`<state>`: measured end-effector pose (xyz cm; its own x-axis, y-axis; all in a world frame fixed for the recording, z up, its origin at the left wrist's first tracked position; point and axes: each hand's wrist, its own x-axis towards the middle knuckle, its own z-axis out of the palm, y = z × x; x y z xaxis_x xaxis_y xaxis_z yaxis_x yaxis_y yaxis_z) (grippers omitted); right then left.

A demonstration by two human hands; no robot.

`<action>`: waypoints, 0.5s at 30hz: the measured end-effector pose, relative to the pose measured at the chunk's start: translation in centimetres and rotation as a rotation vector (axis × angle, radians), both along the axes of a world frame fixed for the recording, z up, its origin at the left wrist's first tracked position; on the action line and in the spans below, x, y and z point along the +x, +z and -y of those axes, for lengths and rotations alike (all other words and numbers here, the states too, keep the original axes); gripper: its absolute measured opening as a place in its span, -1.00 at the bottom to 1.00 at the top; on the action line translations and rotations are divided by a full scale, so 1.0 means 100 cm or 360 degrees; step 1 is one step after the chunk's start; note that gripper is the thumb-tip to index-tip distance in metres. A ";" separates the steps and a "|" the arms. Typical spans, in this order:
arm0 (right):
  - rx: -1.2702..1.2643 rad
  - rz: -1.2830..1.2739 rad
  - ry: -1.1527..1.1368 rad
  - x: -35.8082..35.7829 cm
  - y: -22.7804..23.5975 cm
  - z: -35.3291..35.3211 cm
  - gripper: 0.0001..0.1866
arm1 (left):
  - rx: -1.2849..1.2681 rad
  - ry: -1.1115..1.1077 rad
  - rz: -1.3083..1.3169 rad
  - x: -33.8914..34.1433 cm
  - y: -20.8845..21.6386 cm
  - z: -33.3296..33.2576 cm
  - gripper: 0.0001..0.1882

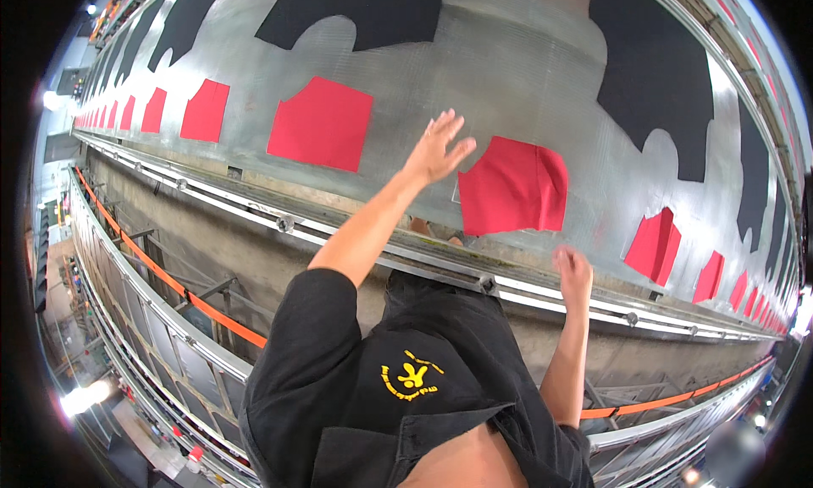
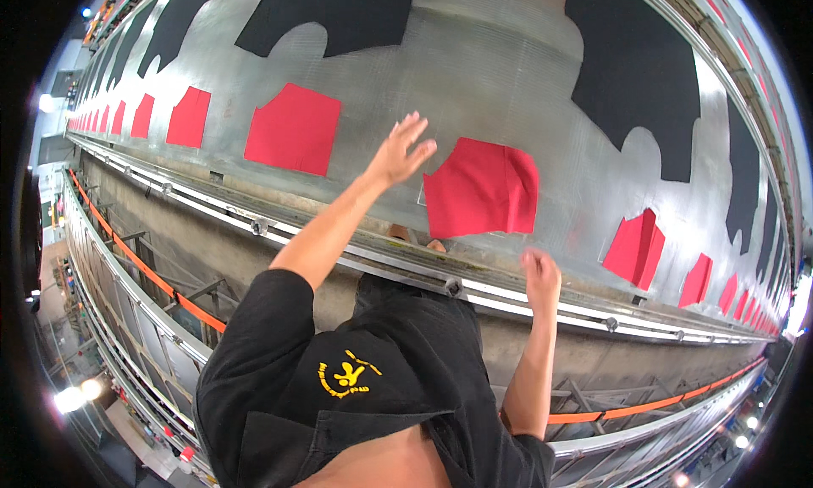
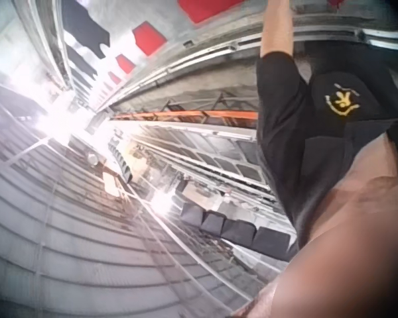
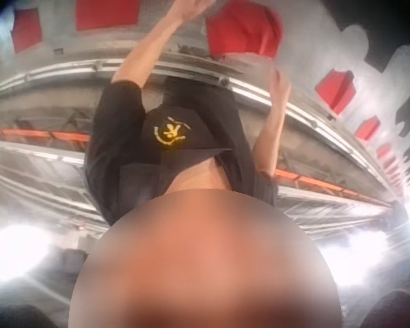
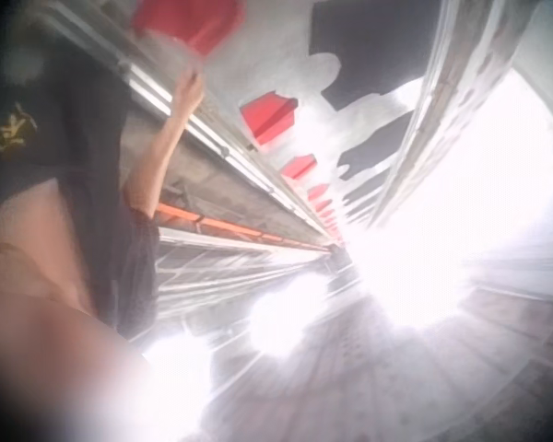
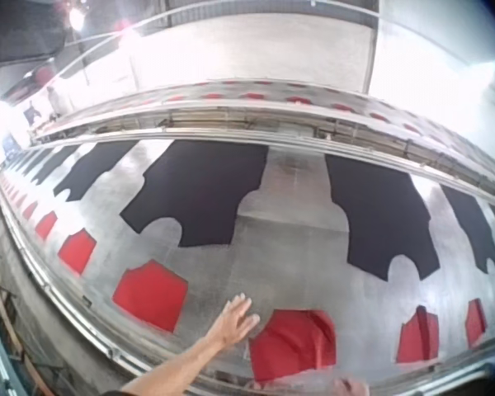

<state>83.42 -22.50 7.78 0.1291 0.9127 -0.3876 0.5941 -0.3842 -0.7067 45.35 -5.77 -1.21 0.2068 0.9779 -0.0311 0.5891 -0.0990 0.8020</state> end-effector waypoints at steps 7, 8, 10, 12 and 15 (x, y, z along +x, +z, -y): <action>0.0218 -0.0366 -0.0063 -0.030 -0.005 -0.066 -0.74 | 0.0123 0.0566 -0.0577 -0.069 -0.007 0.053 -0.11; 0.0232 -0.0336 -0.0037 -0.031 -0.006 -0.068 -0.74 | 0.0095 0.0676 -0.0696 -0.092 -0.010 0.046 -0.11; 0.0188 -0.0320 -0.0017 -0.029 -0.017 -0.059 -0.75 | -0.0009 0.0857 -0.0884 -0.129 -0.015 0.033 -0.08; 0.0141 -0.0294 0.0016 -0.027 -0.021 -0.048 -0.76 | -0.0228 0.0940 -0.1002 -0.157 -0.022 0.025 -0.01; 0.0090 -0.0263 0.0030 -0.026 -0.017 -0.032 -0.77 | -0.0303 0.0978 -0.1048 -0.165 -0.028 0.011 0.01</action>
<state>80.84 -19.35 6.12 0.0503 0.9354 -0.3499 0.4748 -0.3306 -0.8156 28.88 -6.83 -4.03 -0.4641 0.8762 -0.1299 0.8378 0.4819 0.2568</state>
